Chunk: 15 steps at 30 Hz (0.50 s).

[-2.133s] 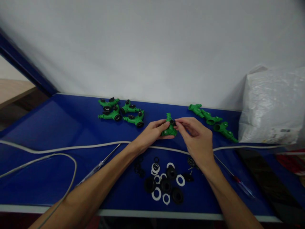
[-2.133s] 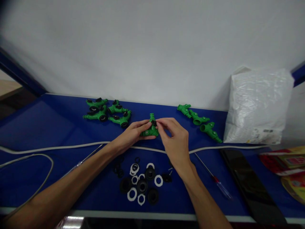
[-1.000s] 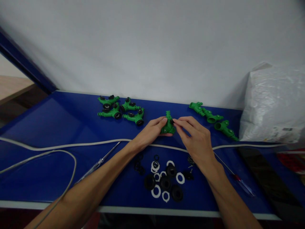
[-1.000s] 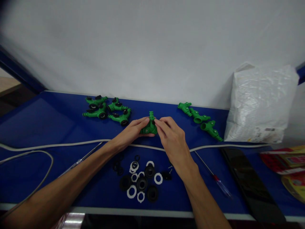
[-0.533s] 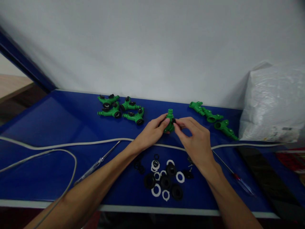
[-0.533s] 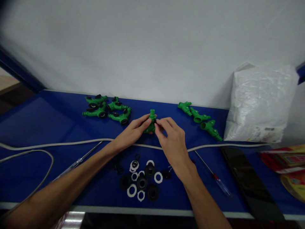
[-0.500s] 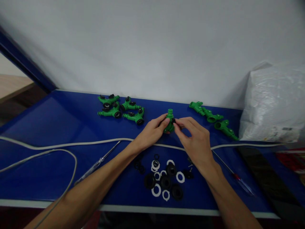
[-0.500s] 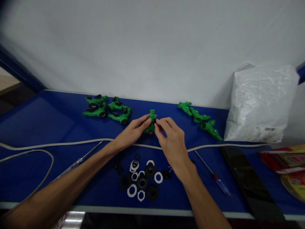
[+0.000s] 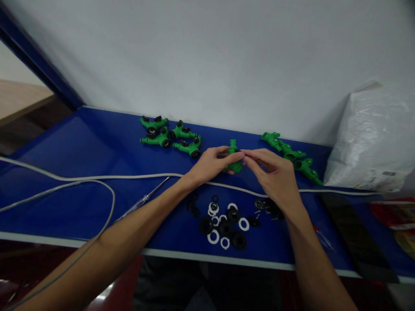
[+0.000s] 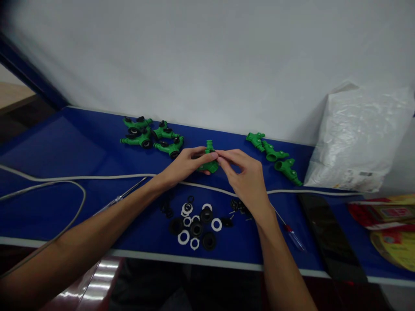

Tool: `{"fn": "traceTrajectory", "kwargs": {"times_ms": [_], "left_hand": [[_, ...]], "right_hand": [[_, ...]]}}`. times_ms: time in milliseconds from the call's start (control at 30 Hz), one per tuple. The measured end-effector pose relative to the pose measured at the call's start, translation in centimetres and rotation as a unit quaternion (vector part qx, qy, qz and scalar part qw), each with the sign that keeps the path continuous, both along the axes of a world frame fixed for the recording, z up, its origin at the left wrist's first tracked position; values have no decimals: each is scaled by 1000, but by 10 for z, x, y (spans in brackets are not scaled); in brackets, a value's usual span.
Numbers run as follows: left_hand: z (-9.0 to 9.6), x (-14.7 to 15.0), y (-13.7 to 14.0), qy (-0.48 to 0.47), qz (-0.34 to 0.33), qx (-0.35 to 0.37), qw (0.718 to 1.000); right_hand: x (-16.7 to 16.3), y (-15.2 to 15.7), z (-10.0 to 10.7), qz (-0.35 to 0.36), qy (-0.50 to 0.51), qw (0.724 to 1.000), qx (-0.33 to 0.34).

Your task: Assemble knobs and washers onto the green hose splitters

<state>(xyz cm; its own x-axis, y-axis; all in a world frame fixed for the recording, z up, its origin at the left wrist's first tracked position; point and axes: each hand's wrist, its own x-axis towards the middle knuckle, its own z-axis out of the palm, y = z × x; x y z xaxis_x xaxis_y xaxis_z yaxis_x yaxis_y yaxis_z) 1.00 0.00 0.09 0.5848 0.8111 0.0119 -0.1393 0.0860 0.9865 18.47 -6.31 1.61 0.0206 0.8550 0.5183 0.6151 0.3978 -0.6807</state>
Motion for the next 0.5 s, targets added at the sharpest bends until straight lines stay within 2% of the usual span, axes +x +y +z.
{"fn": "traceTrajectory", "kwargs": {"times_ms": [100,200,267,367,500], "left_hand": [[-2,-1,4,7,21,-25,999],[-4,-1,8,-4,42,-46,998],[-5,0,9,-16,43,-59,997],[-6,0,10,-41,28,-75,996],[-7,1,10,-46,29,-74,996]], "right_hand": [[8,-11,11,-23,-38,999,6],[21,-45,15,-29,-166,986,1],[32,-74,13,0,-238,971,-25],[45,-112,6,45,-298,953,-24],[45,-132,-1,88,-355,930,-48]]}}
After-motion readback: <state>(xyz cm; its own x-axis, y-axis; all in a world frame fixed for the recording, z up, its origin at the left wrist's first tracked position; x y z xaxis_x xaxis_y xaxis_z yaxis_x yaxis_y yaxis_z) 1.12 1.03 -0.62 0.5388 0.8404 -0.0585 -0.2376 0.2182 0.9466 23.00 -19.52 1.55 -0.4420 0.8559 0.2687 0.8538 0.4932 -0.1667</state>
